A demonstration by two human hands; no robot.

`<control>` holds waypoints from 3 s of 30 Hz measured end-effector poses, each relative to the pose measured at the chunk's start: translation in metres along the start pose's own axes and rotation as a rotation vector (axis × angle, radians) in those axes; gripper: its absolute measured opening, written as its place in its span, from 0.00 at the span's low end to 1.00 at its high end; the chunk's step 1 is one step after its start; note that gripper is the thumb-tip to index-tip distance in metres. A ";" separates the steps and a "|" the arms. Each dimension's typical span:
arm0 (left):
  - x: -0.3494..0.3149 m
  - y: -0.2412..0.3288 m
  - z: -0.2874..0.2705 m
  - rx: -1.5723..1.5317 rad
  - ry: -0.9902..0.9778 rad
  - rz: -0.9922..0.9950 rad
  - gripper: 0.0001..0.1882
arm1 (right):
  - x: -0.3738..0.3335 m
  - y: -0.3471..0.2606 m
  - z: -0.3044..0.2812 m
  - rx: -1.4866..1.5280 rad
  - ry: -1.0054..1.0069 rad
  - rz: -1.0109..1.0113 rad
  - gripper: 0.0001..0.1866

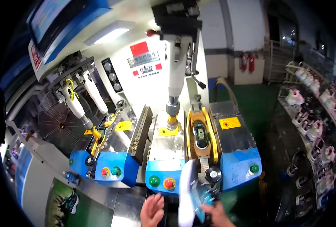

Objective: The person takes shoes from a rack, places them one at a time into a machine to press the soles onto the uppers, and then puts the processed shoes onto a conveyor belt.

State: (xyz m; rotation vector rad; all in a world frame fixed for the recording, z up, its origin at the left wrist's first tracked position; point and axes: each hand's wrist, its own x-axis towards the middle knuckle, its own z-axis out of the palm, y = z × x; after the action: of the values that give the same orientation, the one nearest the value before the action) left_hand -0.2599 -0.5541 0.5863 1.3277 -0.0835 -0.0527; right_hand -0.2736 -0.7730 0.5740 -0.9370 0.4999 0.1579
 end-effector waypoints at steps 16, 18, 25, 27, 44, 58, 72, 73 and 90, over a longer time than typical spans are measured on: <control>0.429 -0.118 0.164 0.896 -0.059 -0.014 0.38 | -0.001 -0.038 -0.110 -0.152 0.168 -0.184 0.40; 0.433 -0.099 0.142 0.799 -0.012 -0.310 0.37 | -0.003 -0.056 -0.090 -0.120 0.166 -0.395 0.33; 0.261 0.062 0.084 0.275 -0.446 -0.368 0.31 | 0.057 -0.122 -0.052 -0.083 0.208 -0.196 0.28; 0.182 0.073 0.042 -0.008 -0.238 -0.443 0.40 | 0.099 -0.161 -0.012 -0.053 0.256 0.020 0.26; -0.024 0.069 -0.021 -0.308 1.204 -0.736 0.18 | 0.371 -0.141 0.085 -1.442 0.244 -0.584 0.35; -0.034 -0.036 -0.133 -0.396 0.699 -0.791 0.20 | 0.210 -0.128 0.132 -1.466 0.230 -1.065 0.32; -0.126 0.007 -0.126 -0.254 0.846 -0.764 0.24 | 0.067 0.097 0.200 -0.804 -0.690 -1.258 0.23; -0.161 -0.004 -0.134 0.152 0.455 -0.003 0.22 | 0.035 0.126 0.202 -0.739 -0.781 -1.155 0.23; -0.150 -0.079 -0.273 0.232 1.069 -0.395 0.57 | -0.109 0.197 0.237 -1.368 -0.611 -0.359 0.12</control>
State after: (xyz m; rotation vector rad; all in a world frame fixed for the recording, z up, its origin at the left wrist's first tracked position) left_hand -0.3840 -0.2960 0.4396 1.4357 1.1029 0.3427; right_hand -0.3558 -0.4575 0.5972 -2.1812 -0.4646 0.4642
